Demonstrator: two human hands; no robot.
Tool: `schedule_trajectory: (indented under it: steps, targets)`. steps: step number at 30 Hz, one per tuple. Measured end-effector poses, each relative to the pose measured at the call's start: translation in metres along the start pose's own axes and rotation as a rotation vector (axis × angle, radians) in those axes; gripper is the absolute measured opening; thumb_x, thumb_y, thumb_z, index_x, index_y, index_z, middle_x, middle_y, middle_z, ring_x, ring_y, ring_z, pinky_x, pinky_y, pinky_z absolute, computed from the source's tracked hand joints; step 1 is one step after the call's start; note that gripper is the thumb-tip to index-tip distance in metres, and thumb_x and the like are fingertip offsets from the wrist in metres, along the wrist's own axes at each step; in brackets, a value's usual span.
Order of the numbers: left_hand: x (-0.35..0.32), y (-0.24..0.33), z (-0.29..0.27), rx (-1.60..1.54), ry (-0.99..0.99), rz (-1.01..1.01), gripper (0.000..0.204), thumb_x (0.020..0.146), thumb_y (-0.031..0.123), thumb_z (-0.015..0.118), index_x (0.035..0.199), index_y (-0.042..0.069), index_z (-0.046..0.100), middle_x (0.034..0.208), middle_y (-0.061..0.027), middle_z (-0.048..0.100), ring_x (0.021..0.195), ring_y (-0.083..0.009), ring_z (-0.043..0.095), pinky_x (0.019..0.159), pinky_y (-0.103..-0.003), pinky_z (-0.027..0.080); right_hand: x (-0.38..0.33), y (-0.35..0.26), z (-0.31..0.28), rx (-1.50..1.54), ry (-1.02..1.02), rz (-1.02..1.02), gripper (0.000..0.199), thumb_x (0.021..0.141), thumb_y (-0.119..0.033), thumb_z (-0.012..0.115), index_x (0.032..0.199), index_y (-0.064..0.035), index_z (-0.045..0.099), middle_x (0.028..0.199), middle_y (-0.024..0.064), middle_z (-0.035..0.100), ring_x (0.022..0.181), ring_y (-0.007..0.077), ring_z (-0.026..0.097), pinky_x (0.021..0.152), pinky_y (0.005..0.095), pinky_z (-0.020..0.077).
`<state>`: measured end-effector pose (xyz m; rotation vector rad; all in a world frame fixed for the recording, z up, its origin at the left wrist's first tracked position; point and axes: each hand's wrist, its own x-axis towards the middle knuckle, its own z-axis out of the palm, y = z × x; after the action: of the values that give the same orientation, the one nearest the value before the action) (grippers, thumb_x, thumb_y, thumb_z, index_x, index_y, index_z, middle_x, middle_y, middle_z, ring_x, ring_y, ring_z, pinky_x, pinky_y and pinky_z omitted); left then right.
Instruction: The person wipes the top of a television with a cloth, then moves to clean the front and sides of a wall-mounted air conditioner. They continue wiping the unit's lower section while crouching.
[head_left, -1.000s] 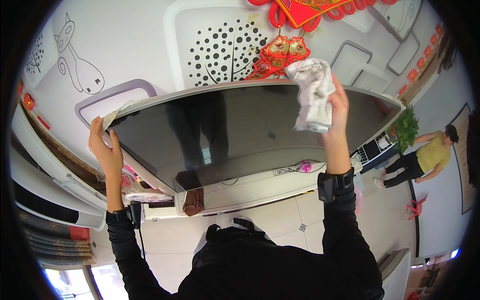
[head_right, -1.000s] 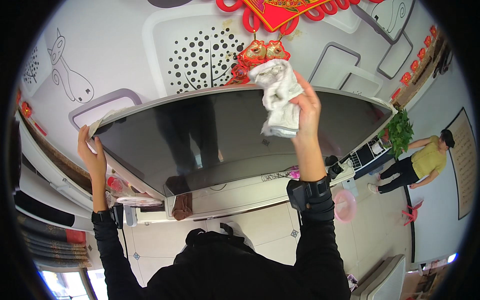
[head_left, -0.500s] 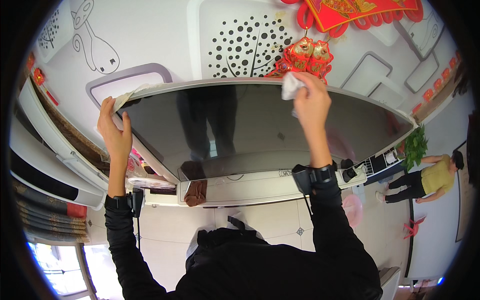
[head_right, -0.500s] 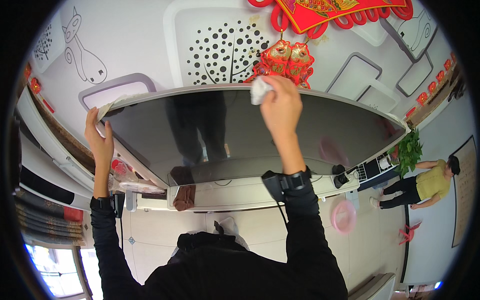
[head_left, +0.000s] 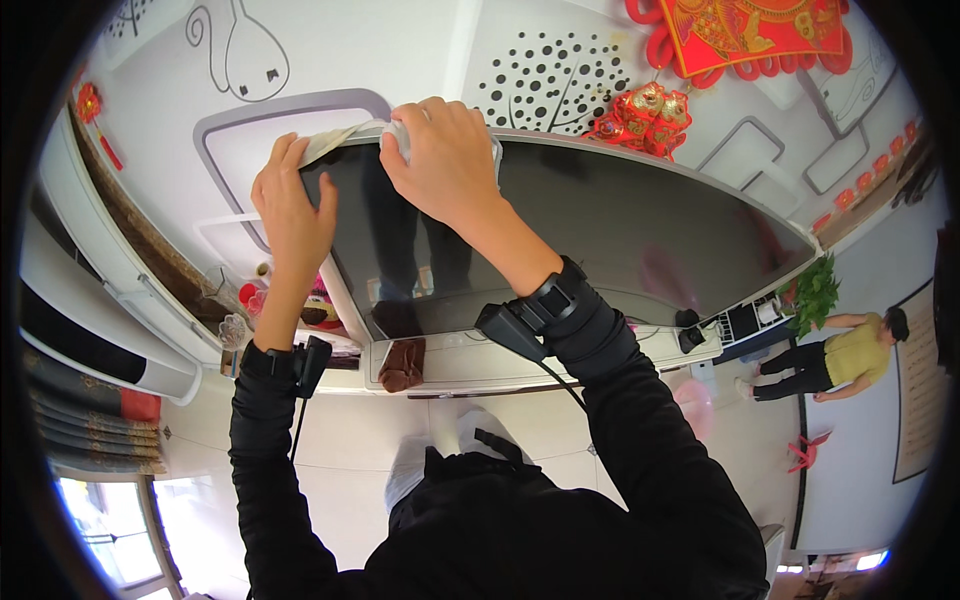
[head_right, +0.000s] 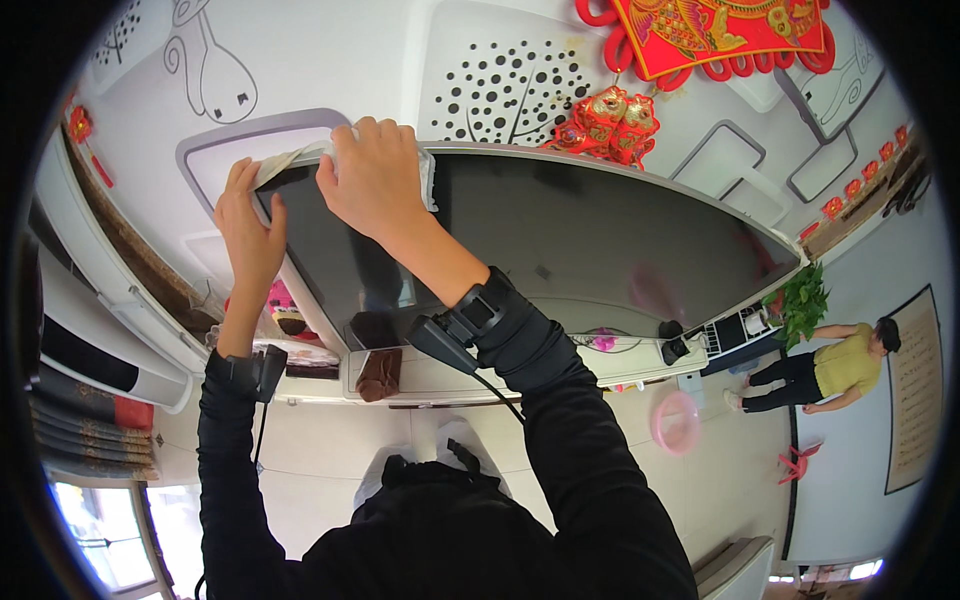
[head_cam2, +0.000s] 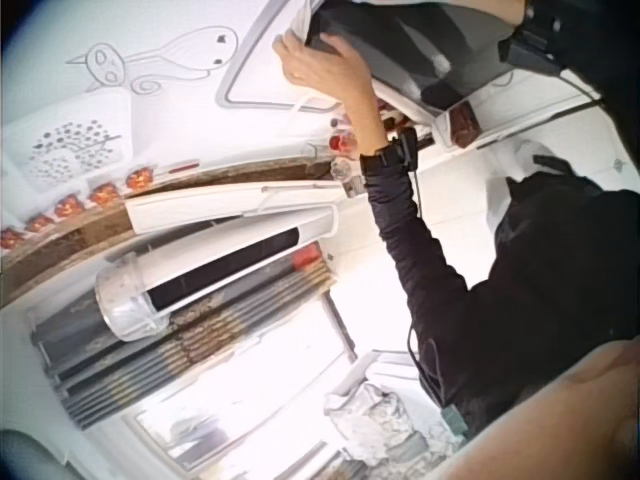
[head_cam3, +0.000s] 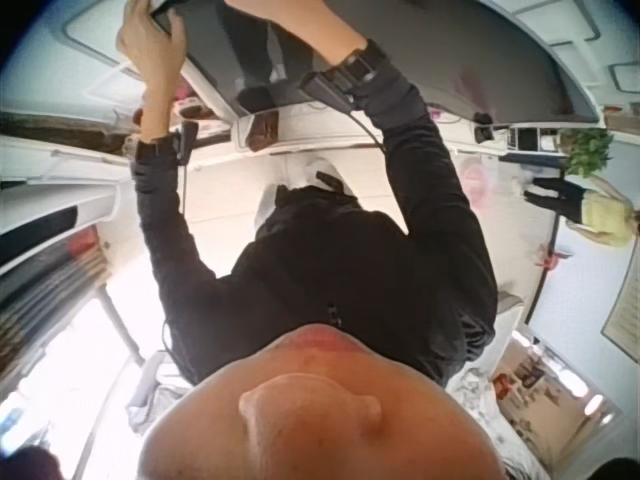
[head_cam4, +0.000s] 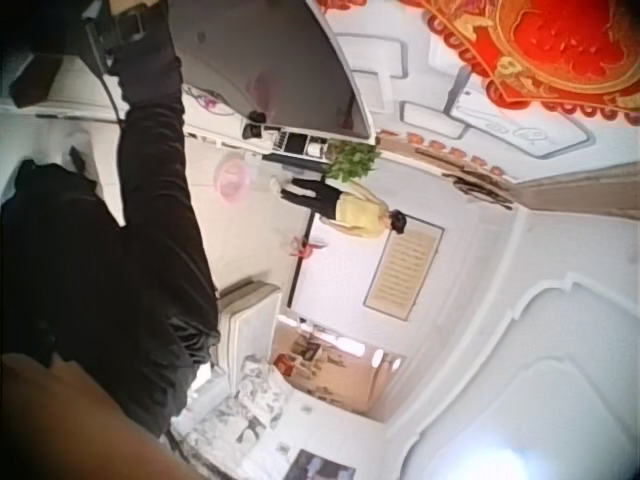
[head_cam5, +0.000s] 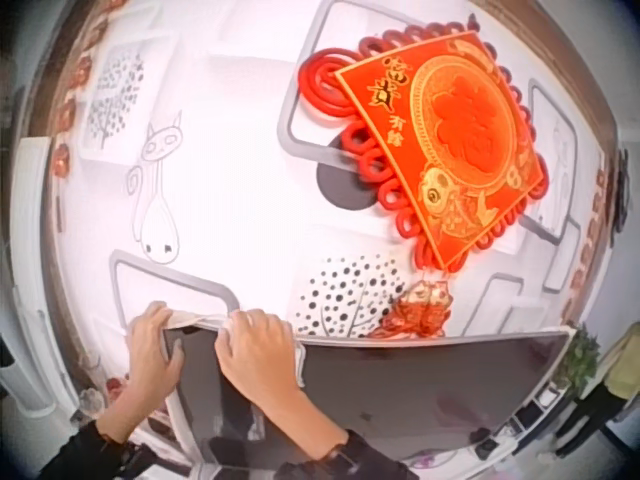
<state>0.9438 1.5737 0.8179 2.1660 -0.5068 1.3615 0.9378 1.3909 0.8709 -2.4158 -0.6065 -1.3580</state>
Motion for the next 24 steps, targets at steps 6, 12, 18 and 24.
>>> schedule_trajectory:
  steps: [6, 12, 18, 24]
  targets:
    - [-0.001, 0.000, 0.000, 0.023, 0.003, -0.028, 0.049, 0.079, 0.010, 0.064, 0.124, 0.009, 0.045, 0.131, -0.0095, 0.048, 0.119, -0.0242, 0.047, 0.104, -0.045, 0.024, 0.000, 0.000, 0.000, 0.017, -0.008, 0.021, 0.016, 0.081, -0.018, 0.061, 0.091, -0.0066, 0.064, 0.085, 0.0080, 0.062, 0.080, 0.0275, 0.057, 0.078, 0.0392, 0.0424]
    - [-0.003, -0.001, 0.000, 0.013, 0.012, -0.050, 0.048, 0.079, 0.013, 0.064, 0.124, 0.010, 0.047, 0.131, -0.0078, 0.048, 0.121, -0.0236, 0.046, 0.104, -0.047, 0.023, -0.003, 0.019, -0.017, 0.095, -0.065, 0.009, 0.016, 0.085, -0.017, 0.058, 0.090, -0.0050, 0.066, 0.089, 0.0086, 0.065, 0.089, 0.0281, 0.059, 0.080, 0.0396, 0.0430]
    - [-0.002, -0.002, -0.001, 0.021, 0.002, -0.049, 0.046, 0.082, 0.016, 0.064, 0.125, 0.012, 0.048, 0.131, -0.0063, 0.049, 0.123, -0.0221, 0.045, 0.106, -0.047, 0.020, -0.016, 0.059, -0.045, 0.012, -0.064, 0.048, 0.016, 0.086, -0.018, 0.058, 0.088, -0.0049, 0.066, 0.086, 0.0086, 0.065, 0.086, 0.0282, 0.060, 0.077, 0.0394, 0.0443]
    - [0.006, 0.022, -0.006, 0.090, 0.095, -0.001, 0.052, 0.084, 0.021, 0.063, 0.132, 0.008, 0.046, 0.142, -0.0145, 0.038, 0.134, -0.0304, 0.033, 0.107, -0.048, 0.021, -0.041, 0.114, -0.091, -0.044, -0.081, 0.113, 0.022, 0.090, -0.021, 0.054, 0.099, -0.0044, 0.065, 0.096, 0.0108, 0.065, 0.092, 0.0295, 0.058, 0.085, 0.0386, 0.0439]
